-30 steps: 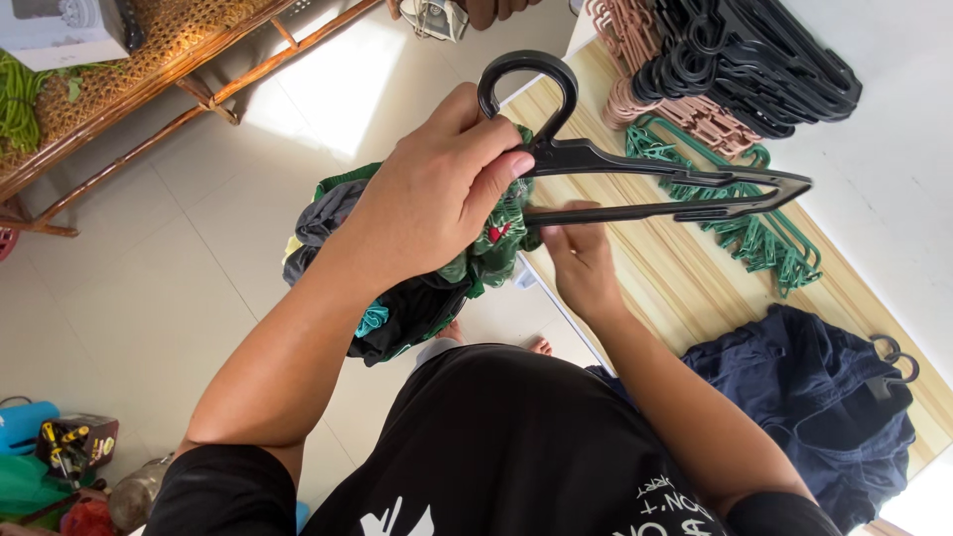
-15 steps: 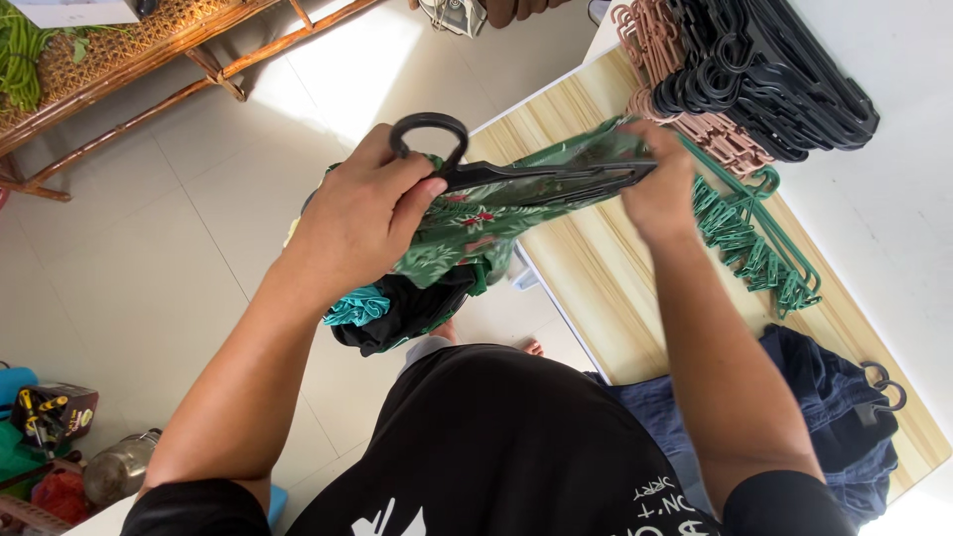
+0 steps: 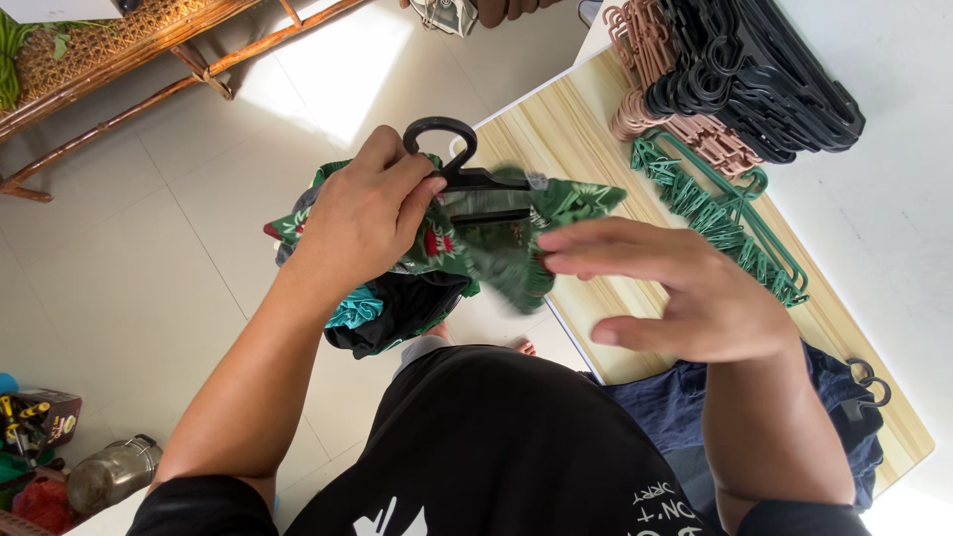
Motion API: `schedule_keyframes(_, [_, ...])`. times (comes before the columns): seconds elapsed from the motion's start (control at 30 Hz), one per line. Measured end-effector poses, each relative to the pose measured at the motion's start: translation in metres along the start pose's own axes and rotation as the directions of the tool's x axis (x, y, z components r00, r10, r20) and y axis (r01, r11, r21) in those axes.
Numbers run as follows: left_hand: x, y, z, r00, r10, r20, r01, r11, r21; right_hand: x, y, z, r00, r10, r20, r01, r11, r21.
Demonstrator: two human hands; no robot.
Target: The person picks up garments from a pile, unfolds them, and places them on plastic hangers. The person handles a black tank top, dark shorts, and a green patterned shirt, placing each on a hanger and setting them on a table.
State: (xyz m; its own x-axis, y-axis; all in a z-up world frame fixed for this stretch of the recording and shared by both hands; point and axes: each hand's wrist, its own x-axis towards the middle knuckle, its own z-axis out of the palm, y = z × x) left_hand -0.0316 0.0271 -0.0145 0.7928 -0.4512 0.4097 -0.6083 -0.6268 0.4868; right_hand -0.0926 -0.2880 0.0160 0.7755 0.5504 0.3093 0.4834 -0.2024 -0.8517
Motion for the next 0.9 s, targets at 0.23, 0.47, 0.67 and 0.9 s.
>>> schedule_keyframes(0.23, [0.001, 0.000, -0.003, 0.996, 0.064, -0.057, -0.072, 0.987, -0.145, 0.024, 0.014, -0.002, 0.949, -0.184, -0.256, -0.004, 0.805, -0.593])
schedule_keyframes(0.47, [0.013, 0.011, 0.001, 0.992, 0.094, -0.087, -0.107, 0.980, -0.169, 0.027, 0.026, 0.020, 0.972, -0.201, -0.117, 0.038, 0.634, -0.773])
schedule_keyframes(0.67, [0.015, 0.008, -0.034, 0.943, 0.299, -0.148, -0.327, 0.919, -0.221, 0.017, 0.037, 0.010, 0.960, -0.132, -0.246, -0.118, 0.609, -0.785])
schedule_keyframes(0.9, [0.019, -0.018, -0.018, 0.981, 0.161, -0.107, -0.170, 0.982, -0.086, 0.005, 0.039, 0.005, 0.922, -0.197, -0.332, -0.128, 0.656, -0.744])
